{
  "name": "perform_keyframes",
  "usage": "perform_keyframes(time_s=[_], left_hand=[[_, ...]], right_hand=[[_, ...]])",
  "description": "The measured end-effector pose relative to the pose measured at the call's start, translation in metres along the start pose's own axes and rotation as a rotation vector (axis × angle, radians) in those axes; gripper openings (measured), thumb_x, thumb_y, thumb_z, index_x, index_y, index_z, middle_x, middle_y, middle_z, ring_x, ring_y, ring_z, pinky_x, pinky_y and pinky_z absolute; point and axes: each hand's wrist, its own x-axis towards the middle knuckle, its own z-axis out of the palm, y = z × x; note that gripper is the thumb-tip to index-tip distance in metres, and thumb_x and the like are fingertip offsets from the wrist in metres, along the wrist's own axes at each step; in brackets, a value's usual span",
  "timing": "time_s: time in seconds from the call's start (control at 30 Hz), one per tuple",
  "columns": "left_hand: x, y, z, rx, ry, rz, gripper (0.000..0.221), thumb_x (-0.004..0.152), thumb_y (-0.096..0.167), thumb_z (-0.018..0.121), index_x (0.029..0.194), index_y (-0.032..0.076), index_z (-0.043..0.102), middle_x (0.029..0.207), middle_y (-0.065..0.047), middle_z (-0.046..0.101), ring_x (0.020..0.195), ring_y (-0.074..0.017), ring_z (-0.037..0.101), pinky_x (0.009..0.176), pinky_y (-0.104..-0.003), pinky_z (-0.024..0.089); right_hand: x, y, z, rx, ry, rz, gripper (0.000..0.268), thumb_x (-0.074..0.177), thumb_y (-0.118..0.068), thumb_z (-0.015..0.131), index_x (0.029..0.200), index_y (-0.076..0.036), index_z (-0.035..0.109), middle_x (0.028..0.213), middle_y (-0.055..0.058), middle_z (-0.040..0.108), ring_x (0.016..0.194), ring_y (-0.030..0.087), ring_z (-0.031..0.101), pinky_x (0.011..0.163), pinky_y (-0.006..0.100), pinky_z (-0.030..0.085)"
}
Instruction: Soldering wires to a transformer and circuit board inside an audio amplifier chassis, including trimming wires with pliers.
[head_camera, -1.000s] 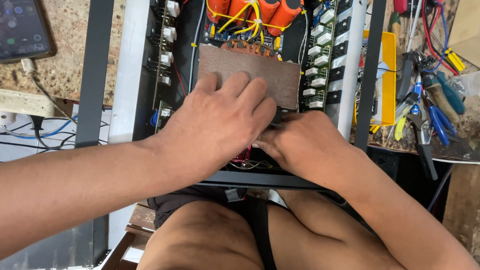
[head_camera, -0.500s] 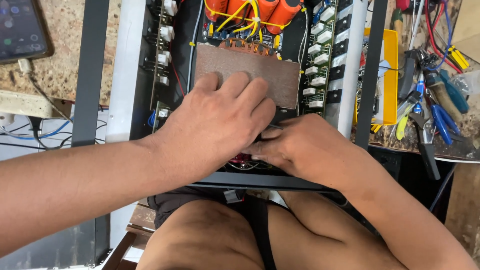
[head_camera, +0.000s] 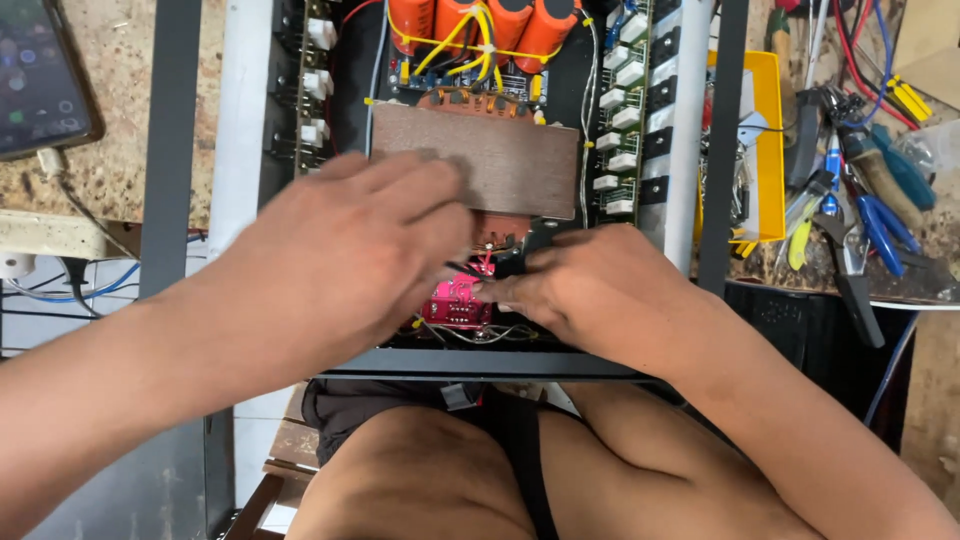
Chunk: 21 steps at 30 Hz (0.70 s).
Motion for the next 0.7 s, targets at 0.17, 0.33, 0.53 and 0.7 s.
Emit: perform_keyframes(time_s=[0.17, 0.33, 0.53, 0.7], left_hand=[[-0.020, 0.007, -0.006, -0.129, -0.039, -0.241, 0.016, 0.091, 0.015, 0.066, 0.086, 0.013, 0.052, 0.086, -0.006, 0.058, 0.083, -0.0324, 0.056, 0.069, -0.047, 0.047], [-0.032, 0.009, 0.005, -0.076, -0.076, -0.430, 0.017, 0.098, 0.018, 0.063, 0.089, 0.010, 0.051, 0.078, -0.008, 0.061, 0.074, -0.0362, 0.059, 0.065, -0.051, 0.048], [-0.031, 0.008, 0.011, 0.057, -0.195, -0.353, 0.023, 0.102, 0.018, 0.054, 0.081, 0.016, 0.063, 0.076, -0.006, 0.069, 0.073, -0.0337, 0.064, 0.070, -0.048, 0.050], [-0.024, 0.006, 0.016, 0.182, -0.373, -0.380, 0.018, 0.073, 0.001, 0.062, 0.074, 0.019, 0.066, 0.077, -0.006, 0.069, 0.076, -0.0340, 0.067, 0.063, -0.049, 0.056]], right_hand=[[0.001, -0.001, 0.000, 0.044, -0.065, 0.062, 0.045, 0.096, -0.033, 0.054, 0.135, -0.050, 0.068, 0.078, 0.000, 0.073, 0.079, 0.032, 0.069, 0.052, 0.050, 0.052], [0.003, -0.003, -0.003, -0.002, -0.109, 0.075, 0.041, 0.100, -0.037, 0.050, 0.135, -0.050, 0.067, 0.075, 0.001, 0.070, 0.079, 0.033, 0.069, 0.049, 0.051, 0.052], [0.001, -0.002, 0.002, 0.022, -0.100, 0.104, 0.038, 0.096, -0.036, 0.053, 0.127, -0.047, 0.071, 0.079, -0.002, 0.070, 0.081, 0.034, 0.068, 0.056, 0.052, 0.053], [0.000, -0.001, 0.003, -0.003, -0.097, 0.096, 0.038, 0.095, -0.038, 0.057, 0.128, -0.051, 0.070, 0.078, -0.005, 0.070, 0.080, 0.031, 0.067, 0.054, 0.050, 0.054]])
